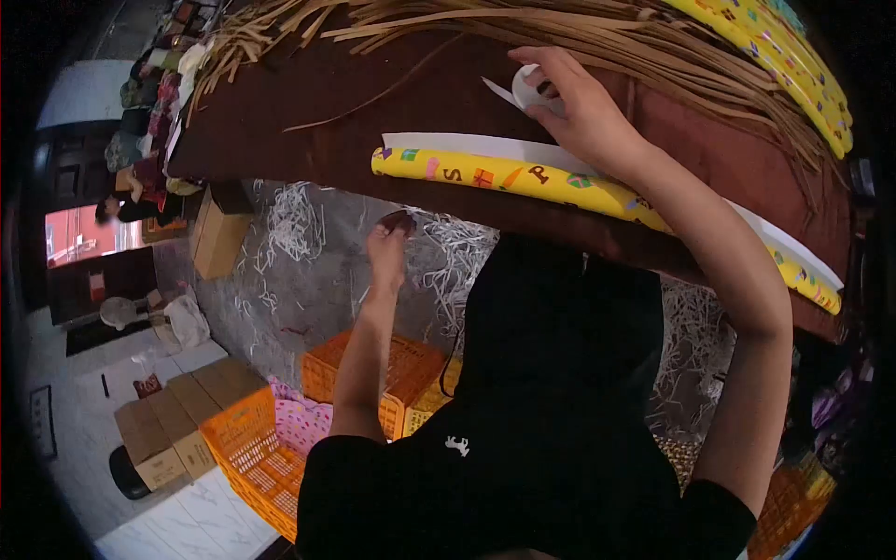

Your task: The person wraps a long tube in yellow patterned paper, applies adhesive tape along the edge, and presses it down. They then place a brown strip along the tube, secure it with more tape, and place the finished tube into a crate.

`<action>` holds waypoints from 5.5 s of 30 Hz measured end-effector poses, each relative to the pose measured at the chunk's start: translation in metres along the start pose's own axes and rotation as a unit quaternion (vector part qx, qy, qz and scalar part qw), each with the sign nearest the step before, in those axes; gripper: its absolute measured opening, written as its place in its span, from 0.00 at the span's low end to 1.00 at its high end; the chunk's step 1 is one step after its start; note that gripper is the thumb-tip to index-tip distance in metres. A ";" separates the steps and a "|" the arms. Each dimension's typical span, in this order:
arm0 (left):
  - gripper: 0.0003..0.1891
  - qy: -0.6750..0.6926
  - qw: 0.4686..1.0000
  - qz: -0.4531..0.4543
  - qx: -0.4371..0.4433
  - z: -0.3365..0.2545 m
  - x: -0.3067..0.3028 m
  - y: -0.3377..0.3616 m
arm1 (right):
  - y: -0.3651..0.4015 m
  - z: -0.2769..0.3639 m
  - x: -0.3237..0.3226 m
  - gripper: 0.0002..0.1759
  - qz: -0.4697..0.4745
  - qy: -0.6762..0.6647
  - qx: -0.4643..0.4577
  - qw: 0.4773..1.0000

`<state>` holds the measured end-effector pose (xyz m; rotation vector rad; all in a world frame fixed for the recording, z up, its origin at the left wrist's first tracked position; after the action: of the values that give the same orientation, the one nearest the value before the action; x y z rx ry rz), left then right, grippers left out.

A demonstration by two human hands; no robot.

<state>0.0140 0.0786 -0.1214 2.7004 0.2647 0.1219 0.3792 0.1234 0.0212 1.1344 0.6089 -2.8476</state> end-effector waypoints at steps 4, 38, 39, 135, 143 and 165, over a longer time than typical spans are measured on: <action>0.10 0.081 0.993 -0.082 -0.017 0.011 0.001 0.008 | 0.004 0.004 -0.003 0.32 -0.006 -0.004 -0.019 1.000; 0.18 0.249 0.947 -0.196 0.050 0.062 0.038 -0.049 | 0.005 -0.008 -0.011 0.32 0.048 -0.049 0.022 0.997; 0.12 0.279 0.938 -0.201 0.049 0.059 0.041 -0.049 | 0.005 -0.004 -0.011 0.32 0.046 -0.049 0.024 0.997; 0.05 0.141 0.982 0.083 0.092 -0.081 0.110 0.148 | 0.027 0.068 -0.035 0.25 0.203 -0.246 -0.078 0.944; 0.15 0.026 0.971 -0.209 0.117 0.056 0.027 -0.011 | 0.032 0.046 -0.034 0.22 0.174 -0.242 -0.066 0.952; 0.13 -0.047 0.976 -0.127 0.170 0.062 0.017 -0.057 | 0.033 0.042 -0.031 0.23 0.168 -0.258 -0.005 0.951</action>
<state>0.0286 0.1076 -0.2011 2.9664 0.6527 -0.1403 0.3797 0.0739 0.0578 0.3968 0.3524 -2.6590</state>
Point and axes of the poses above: each hand's wrist, its own y-axis away from the middle knuckle, its own x-axis out of the palm, z = x × y, the point moved 1 cm from there along -y, towards the middle knuckle, and after that the axes turned 10 degrees about y, right-handed, at the moved point
